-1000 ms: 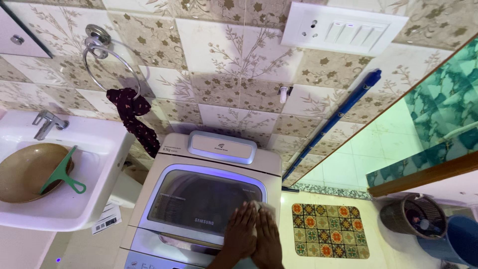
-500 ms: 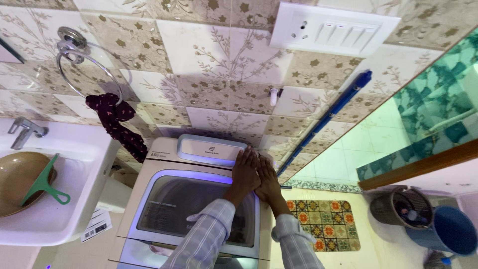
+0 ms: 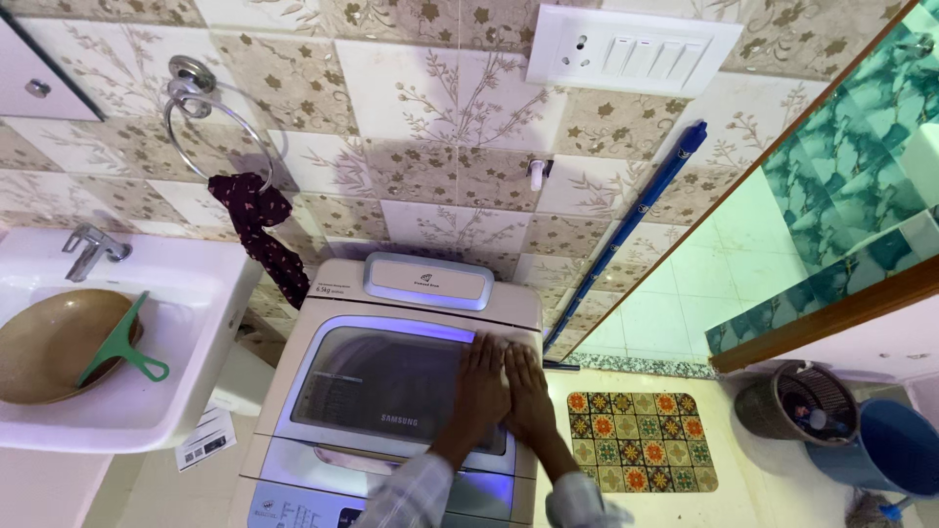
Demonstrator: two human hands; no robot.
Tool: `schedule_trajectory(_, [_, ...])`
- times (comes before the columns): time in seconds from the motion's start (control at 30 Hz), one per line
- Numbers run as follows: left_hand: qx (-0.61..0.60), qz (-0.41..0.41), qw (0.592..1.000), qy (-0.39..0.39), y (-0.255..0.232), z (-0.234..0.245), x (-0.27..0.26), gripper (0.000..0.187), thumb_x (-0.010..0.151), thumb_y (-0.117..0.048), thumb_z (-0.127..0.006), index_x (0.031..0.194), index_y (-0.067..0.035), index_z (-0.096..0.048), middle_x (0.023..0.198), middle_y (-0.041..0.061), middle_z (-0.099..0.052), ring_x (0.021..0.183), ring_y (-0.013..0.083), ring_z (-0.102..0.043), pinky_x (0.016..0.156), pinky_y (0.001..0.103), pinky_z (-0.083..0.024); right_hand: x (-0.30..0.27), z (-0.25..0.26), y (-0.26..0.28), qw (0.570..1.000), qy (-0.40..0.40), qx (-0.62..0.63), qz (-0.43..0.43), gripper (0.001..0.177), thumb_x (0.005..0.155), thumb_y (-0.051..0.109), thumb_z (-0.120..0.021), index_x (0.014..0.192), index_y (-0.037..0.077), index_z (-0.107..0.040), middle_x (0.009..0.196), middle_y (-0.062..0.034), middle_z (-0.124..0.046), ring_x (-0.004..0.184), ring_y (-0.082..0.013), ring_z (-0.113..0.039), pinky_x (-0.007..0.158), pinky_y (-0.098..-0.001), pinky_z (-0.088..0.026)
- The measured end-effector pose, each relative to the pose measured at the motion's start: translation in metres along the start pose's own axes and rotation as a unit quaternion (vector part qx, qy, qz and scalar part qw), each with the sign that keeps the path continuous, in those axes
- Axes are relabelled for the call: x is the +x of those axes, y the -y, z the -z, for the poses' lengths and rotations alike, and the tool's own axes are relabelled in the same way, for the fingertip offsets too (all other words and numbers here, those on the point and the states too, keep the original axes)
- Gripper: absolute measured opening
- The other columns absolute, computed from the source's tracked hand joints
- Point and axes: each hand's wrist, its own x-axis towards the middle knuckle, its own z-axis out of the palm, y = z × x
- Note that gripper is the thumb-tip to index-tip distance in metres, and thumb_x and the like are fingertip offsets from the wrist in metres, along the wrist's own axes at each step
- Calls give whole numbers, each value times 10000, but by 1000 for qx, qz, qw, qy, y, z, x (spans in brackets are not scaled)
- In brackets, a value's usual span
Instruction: The person wipes the top lid, control panel, and front surface of a washing machine by hand with a cloth, then opens the lid and wipes the inner rim and tub.
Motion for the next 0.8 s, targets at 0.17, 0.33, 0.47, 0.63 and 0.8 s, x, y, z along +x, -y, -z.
schedule_trajectory(0.17, [-31,25,998,56,-12,17,-33,714,804,-222,-576,1459,32,-450,1575,233,-361,1529,401,-181,1205,595,-64,-29,10,30,999,12,-38,-34,809,886,228,-570,1614,45,-269,1697,-174,-245,1586,-358,-170,1267,-447,-163])
schedule_trajectory(0.33, [-11,-63,997,-32,-11,-10,-23,606,939,-151,-494,1510,47,-452,1592,246,-424,1509,376,-328,1255,491,-180,-11,19,28,1000,10,3,-13,969,777,324,-682,1548,-54,-232,1635,-243,-220,1529,-408,-139,1219,-475,-140])
schedule_trajectory(0.47, [-23,-63,997,-35,2,-24,3,627,950,-159,-454,1529,79,-419,1583,256,-425,1477,353,-404,1237,455,-218,16,10,12,999,-33,-15,17,975,799,327,-694,1575,-52,-241,1645,-236,-253,1559,-401,-157,1259,-468,-155])
schedule_trajectory(0.63, [24,-68,997,-5,28,-37,77,616,948,-209,-454,1500,64,-433,1569,244,-434,1486,349,-397,1255,458,-229,80,-16,-32,997,3,-78,9,1000,769,372,-692,1561,-49,-248,1633,-254,-255,1541,-408,-168,1241,-493,-157])
schedule_trajectory(0.8, [52,-18,998,-22,34,-83,123,662,896,-236,-449,1493,48,-416,1560,231,-421,1453,319,-378,1180,479,-231,114,-23,-72,997,-22,-28,62,997,771,413,-677,1582,5,-263,1648,-218,-284,1554,-379,-196,1261,-464,-168])
